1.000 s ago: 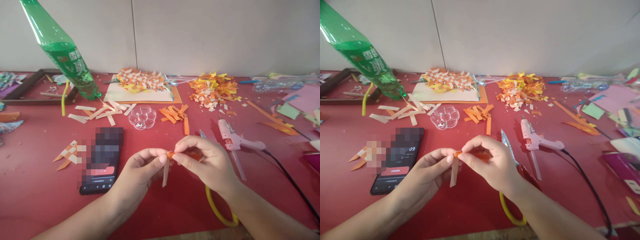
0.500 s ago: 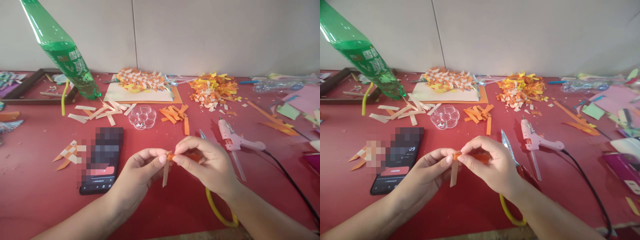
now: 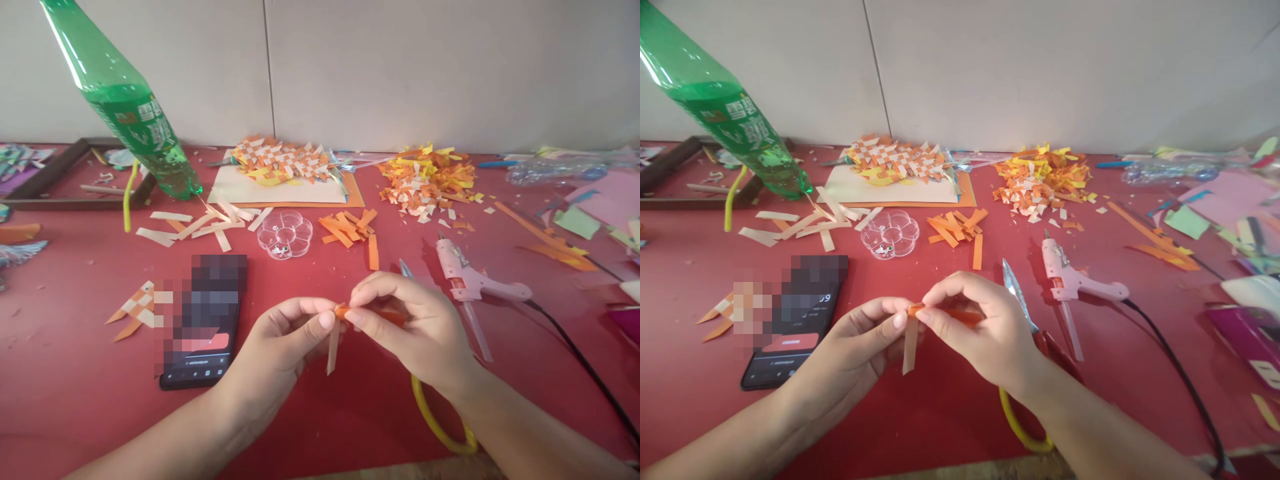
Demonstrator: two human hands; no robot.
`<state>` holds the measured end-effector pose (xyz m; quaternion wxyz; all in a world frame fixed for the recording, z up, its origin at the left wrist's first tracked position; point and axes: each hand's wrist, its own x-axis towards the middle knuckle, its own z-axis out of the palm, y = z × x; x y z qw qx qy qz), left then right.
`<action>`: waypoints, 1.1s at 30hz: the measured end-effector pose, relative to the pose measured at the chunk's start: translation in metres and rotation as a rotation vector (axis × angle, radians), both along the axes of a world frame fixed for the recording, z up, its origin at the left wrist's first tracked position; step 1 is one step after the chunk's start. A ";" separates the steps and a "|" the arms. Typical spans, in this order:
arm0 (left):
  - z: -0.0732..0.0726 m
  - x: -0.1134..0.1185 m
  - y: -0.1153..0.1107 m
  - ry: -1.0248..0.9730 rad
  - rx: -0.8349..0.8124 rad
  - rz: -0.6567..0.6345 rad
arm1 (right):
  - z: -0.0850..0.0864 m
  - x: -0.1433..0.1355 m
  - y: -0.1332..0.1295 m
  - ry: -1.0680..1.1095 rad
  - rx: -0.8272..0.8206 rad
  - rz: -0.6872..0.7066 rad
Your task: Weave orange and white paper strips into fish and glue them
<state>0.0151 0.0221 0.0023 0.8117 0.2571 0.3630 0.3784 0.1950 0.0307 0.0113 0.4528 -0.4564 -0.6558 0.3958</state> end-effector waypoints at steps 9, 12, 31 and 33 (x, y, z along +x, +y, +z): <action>0.000 0.000 0.000 0.006 -0.005 -0.007 | -0.001 0.000 0.001 0.008 0.012 0.013; -0.001 0.000 0.000 0.004 -0.007 -0.010 | 0.000 -0.001 0.001 0.009 0.016 0.013; -0.002 -0.001 -0.002 0.079 -0.018 -0.015 | 0.001 -0.001 0.000 -0.019 0.014 0.017; -0.002 0.000 -0.002 0.089 -0.021 -0.010 | 0.002 -0.002 0.000 -0.016 0.014 0.017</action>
